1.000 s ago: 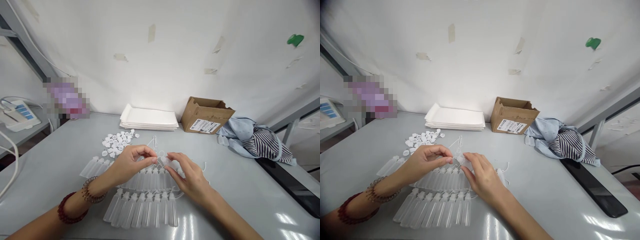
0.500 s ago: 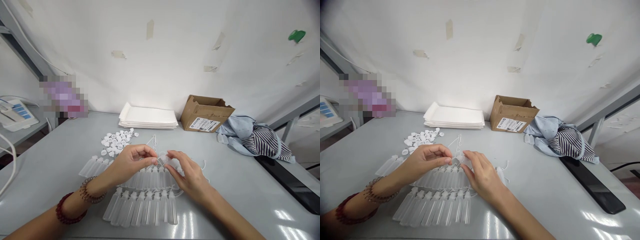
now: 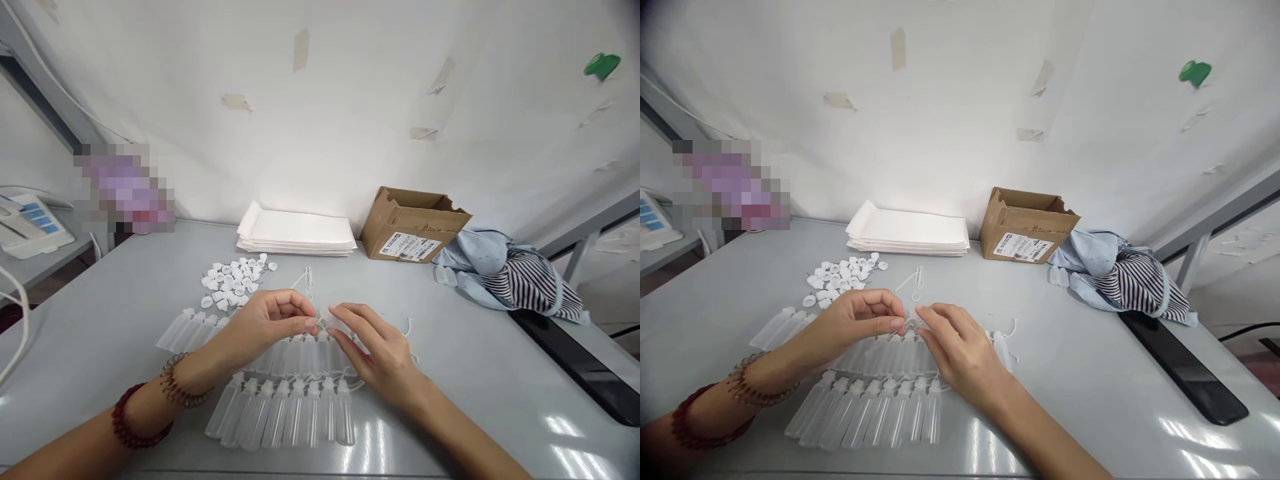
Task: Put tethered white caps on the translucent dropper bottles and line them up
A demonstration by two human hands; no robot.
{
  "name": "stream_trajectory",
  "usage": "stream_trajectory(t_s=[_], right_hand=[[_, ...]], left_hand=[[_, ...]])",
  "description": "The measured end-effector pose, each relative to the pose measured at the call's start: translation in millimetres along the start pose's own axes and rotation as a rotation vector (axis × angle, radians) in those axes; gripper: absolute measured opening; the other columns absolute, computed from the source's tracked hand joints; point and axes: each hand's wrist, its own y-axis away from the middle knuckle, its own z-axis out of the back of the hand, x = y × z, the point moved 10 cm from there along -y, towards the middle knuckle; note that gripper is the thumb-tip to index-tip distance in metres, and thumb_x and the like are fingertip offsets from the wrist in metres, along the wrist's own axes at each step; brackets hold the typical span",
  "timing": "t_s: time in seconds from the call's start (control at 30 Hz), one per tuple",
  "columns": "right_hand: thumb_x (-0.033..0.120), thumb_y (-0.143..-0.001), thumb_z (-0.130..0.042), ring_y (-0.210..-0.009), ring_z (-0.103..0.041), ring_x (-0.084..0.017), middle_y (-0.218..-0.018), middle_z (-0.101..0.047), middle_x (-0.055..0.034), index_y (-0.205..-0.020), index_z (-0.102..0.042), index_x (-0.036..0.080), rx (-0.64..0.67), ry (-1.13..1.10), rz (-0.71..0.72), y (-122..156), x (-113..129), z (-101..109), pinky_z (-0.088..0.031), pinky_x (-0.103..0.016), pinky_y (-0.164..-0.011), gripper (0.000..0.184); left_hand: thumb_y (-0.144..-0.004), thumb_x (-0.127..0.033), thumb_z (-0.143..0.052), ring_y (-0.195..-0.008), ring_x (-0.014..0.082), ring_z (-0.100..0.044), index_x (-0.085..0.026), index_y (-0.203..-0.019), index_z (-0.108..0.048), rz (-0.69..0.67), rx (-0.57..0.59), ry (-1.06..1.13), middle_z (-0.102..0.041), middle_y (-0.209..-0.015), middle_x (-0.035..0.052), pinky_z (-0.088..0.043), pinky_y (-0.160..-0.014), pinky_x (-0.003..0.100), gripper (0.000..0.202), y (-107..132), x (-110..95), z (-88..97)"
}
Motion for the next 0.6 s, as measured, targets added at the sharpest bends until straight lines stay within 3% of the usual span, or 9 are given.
stream_trajectory(t_s=[0.4,0.5,0.6], right_hand=[[0.008,-0.088,-0.056,-0.088,-0.067,-0.02,-0.1,-0.067,-0.0115,-0.119,-0.059,0.017,-0.032,-0.095,-0.016,0,1,1,-0.059,-0.03,-0.073,0.032],[0.012,-0.087,-0.059,-0.085,-0.067,-0.018,-0.097,-0.069,-0.0087,-0.113,-0.063,0.019,-0.038,-0.275,-0.156,0,-9,3,-0.057,-0.029,-0.072,0.027],[0.023,-0.086,-0.064,-0.085,-0.068,-0.019,-0.091,-0.071,-0.0063,-0.104,-0.068,0.019,0.041,-0.559,-0.486,6,-31,-10,-0.055,-0.032,-0.076,0.019]], left_hand=[[-0.082,-0.026,-0.066,-0.072,0.0136,-0.063,-0.02,-0.084,-0.064,0.071,0.103,0.08,-0.071,-0.074,-0.0017,-0.049,-0.075,0.027,0.007,3,5,-15.3],[-0.084,-0.028,-0.065,-0.069,0.0134,-0.062,-0.019,-0.085,-0.062,0.048,0.112,0.027,-0.07,-0.072,-0.0015,-0.05,-0.07,0.027,0.009,5,0,-18.0],[-0.087,-0.03,-0.059,-0.073,0.0154,-0.064,-0.02,-0.093,-0.061,-0.036,0.049,-0.103,-0.07,-0.074,-0.0008,-0.051,-0.072,0.029,0.012,7,-10,-14.2]])
